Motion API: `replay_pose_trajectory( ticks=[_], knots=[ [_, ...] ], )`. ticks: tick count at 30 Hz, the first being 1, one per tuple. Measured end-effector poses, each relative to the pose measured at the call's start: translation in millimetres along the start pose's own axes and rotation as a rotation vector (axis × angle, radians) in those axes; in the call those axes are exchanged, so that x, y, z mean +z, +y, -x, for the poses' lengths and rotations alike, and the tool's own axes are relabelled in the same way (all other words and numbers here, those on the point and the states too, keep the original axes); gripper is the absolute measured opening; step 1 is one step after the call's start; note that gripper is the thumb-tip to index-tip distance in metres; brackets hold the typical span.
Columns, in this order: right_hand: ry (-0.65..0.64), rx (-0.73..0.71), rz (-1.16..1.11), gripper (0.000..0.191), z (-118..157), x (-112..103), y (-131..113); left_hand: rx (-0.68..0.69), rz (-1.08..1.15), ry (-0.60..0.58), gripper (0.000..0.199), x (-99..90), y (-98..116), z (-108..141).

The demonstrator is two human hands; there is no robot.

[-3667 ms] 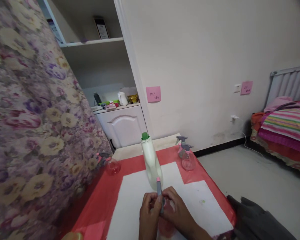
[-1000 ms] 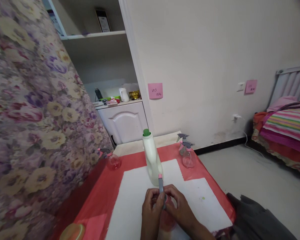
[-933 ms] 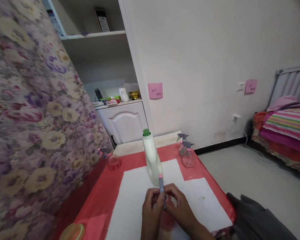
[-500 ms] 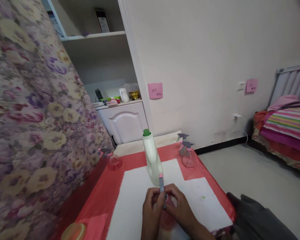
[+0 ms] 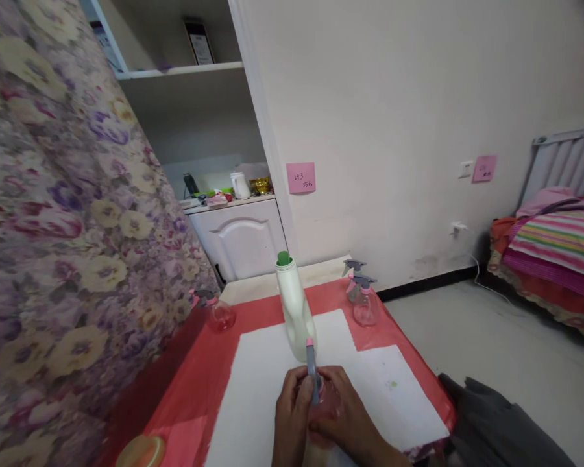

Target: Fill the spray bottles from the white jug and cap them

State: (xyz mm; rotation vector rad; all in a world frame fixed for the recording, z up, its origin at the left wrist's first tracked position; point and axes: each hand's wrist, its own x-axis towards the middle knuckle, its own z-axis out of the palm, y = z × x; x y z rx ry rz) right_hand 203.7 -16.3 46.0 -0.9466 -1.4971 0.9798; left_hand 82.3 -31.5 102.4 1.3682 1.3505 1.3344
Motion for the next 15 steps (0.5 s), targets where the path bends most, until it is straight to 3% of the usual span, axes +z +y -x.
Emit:
replay_pose_trajectory(
  ticks=[15],
  knots=[
    [-0.026,-0.038,0.114,0.083,7,-8,14,-0.115,0.079,-0.064,0.047,-7.7,-21,10]
  ],
)
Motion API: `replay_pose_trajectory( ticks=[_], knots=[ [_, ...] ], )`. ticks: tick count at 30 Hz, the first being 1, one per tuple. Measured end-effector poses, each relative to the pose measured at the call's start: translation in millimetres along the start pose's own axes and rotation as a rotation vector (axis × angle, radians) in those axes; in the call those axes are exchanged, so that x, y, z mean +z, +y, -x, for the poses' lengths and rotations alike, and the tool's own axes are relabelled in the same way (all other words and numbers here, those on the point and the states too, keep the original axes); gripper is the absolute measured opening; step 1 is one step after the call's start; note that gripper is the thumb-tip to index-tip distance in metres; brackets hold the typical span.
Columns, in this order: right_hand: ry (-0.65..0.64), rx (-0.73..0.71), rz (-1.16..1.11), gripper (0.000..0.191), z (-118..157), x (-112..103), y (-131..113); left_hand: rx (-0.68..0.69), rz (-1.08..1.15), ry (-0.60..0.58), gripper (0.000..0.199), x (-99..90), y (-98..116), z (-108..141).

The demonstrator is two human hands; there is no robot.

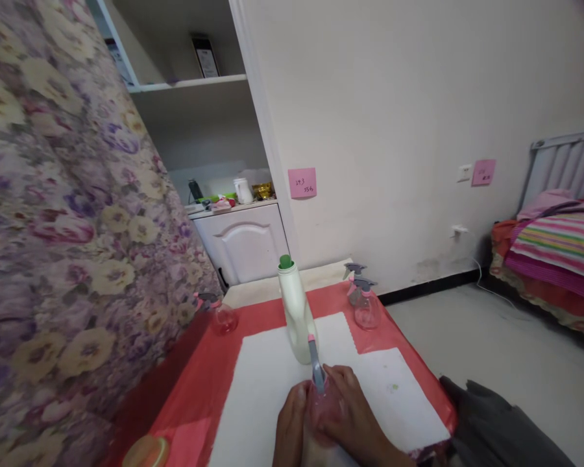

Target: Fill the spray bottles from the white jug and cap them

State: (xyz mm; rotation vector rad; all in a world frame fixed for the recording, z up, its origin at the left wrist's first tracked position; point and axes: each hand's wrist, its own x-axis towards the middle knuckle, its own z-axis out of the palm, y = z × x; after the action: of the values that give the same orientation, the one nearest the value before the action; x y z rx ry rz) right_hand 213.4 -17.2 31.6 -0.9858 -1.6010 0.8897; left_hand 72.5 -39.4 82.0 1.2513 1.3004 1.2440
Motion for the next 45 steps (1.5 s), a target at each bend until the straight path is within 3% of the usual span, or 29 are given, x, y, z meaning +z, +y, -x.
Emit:
replay_pose_trajectory(
  ticks=[6,11,15,20,31,35,40,42,45],
  knots=[
    [0.0,0.019,0.009,0.077,-7,-22,4,0.001,-0.014,0.007,0.048,1.5,-8,-2],
    [0.058,-0.015,0.04,0.055,-13,-40,15,-0.007,-0.076,0.038,0.052,0.8,-20,-1],
    [0.077,-0.064,0.076,0.037,-15,-47,22,-0.013,-0.112,0.037,0.054,4.5,-23,0],
    [0.115,-0.113,0.115,0.031,-17,-50,29,-0.006,-0.156,-0.022,0.05,9.2,-26,3],
    [0.018,0.018,0.04,0.032,-11,-61,4,0.038,-0.244,-0.03,0.041,7.4,-36,5],
    [-0.061,0.053,0.021,0.04,-9,-62,13,0.114,-0.404,0.019,0.036,-9.2,-45,-1],
    [-0.03,0.099,0.06,0.083,-5,-51,27,0.383,-0.81,0.2,0.037,-50.0,-83,-18],
    [-0.016,0.095,0.063,0.087,-2,-46,28,0.48,-0.974,0.268,0.039,-62.7,-103,-21],
    [0.009,0.053,0.088,0.078,1,-40,26,0.532,-1.16,0.288,0.036,-70.9,-123,-19]
  ],
)
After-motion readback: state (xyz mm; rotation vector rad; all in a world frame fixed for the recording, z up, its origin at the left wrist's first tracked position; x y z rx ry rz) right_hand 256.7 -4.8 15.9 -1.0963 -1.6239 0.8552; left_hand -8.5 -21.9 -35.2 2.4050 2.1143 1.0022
